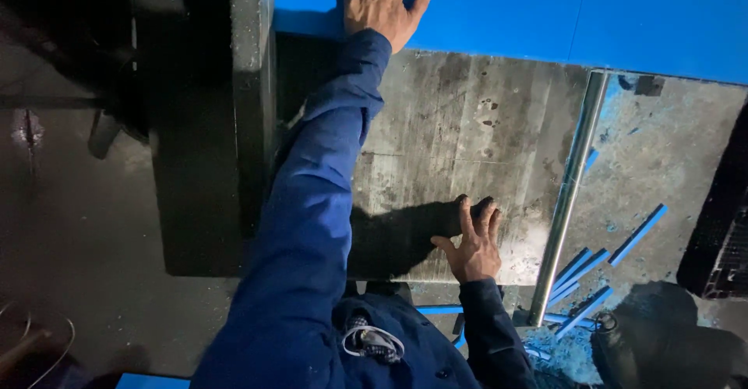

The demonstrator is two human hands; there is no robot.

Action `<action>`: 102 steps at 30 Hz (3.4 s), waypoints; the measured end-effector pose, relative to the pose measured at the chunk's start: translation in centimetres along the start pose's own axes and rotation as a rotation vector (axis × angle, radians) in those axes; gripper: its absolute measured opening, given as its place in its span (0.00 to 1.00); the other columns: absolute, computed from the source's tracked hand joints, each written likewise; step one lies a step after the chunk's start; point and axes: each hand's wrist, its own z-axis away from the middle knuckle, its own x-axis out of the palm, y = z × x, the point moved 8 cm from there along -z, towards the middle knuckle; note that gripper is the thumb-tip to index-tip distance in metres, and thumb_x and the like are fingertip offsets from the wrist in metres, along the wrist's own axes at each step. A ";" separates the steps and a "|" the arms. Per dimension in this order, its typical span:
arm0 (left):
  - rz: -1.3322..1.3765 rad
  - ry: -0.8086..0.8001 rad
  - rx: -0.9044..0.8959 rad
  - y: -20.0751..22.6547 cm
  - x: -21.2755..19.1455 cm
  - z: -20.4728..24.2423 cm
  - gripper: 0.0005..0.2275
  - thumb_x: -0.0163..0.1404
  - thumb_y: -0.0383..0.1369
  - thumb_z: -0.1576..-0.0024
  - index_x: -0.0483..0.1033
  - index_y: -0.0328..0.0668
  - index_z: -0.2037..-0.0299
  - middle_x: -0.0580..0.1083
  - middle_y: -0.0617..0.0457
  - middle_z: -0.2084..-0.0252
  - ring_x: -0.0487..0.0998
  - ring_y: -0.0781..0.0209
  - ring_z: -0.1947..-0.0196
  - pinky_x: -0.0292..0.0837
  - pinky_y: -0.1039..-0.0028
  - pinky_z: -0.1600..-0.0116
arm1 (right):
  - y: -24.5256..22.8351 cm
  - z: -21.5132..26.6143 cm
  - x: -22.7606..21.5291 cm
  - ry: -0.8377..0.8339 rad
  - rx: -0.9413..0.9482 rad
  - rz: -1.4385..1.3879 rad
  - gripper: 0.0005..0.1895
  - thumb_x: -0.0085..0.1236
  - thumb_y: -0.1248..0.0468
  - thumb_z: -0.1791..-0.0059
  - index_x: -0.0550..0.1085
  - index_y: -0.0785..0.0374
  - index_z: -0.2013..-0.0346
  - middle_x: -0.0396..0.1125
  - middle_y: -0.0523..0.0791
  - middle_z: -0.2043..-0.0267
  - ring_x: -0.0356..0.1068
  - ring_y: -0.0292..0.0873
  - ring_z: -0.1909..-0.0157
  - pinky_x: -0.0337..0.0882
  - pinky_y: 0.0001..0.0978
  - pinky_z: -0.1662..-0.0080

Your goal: The person repeatedly feeds blue plastic sheets into a guillotine-style cutter, presses down to cut, and removes the cut pieces. The cut pieces are stacked on the floor. The person handles the sheets by hand and uses the cutter's lever to perform the cuts.

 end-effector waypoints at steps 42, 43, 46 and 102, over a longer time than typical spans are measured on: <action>-0.038 -0.300 0.013 2.2 -3.8 20.9 0.31 0.38 0.62 0.32 0.48 0.68 0.21 0.39 0.51 0.19 0.35 0.38 0.20 0.27 0.40 0.20 | 1.1 1.6 0.0 0.312 -0.214 -0.209 0.34 0.63 0.49 0.51 0.69 0.60 0.35 0.62 0.55 0.32 0.61 0.59 0.31 0.70 0.53 0.40; -0.046 -0.219 0.042 2.1 -3.5 22.1 0.31 0.39 0.62 0.31 0.48 0.68 0.21 0.39 0.51 0.19 0.35 0.38 0.20 0.26 0.40 0.20 | 1.0 1.9 -0.4 0.479 -0.341 -0.250 0.30 0.63 0.53 0.49 0.70 0.65 0.37 0.67 0.57 0.36 0.67 0.60 0.37 0.71 0.52 0.42; -0.050 -0.242 0.034 3.8 -6.3 24.9 0.32 0.41 0.61 0.34 0.51 0.66 0.22 0.41 0.49 0.20 0.36 0.37 0.21 0.27 0.40 0.22 | 1.1 3.6 -0.6 0.494 -0.251 -0.394 0.25 0.64 0.56 0.49 0.72 0.65 0.41 0.73 0.54 0.51 0.74 0.58 0.51 0.75 0.49 0.52; 0.107 -0.550 -0.730 2.8 -4.0 48.7 0.42 0.62 0.53 0.51 0.58 0.46 0.28 0.76 0.41 0.57 0.78 0.42 0.58 0.75 0.50 0.52 | 37.0 -5.1 -0.9 0.375 0.287 -1.115 0.19 0.68 0.52 0.51 0.79 0.67 0.65 0.73 0.45 0.71 0.71 0.37 0.72 0.71 0.32 0.68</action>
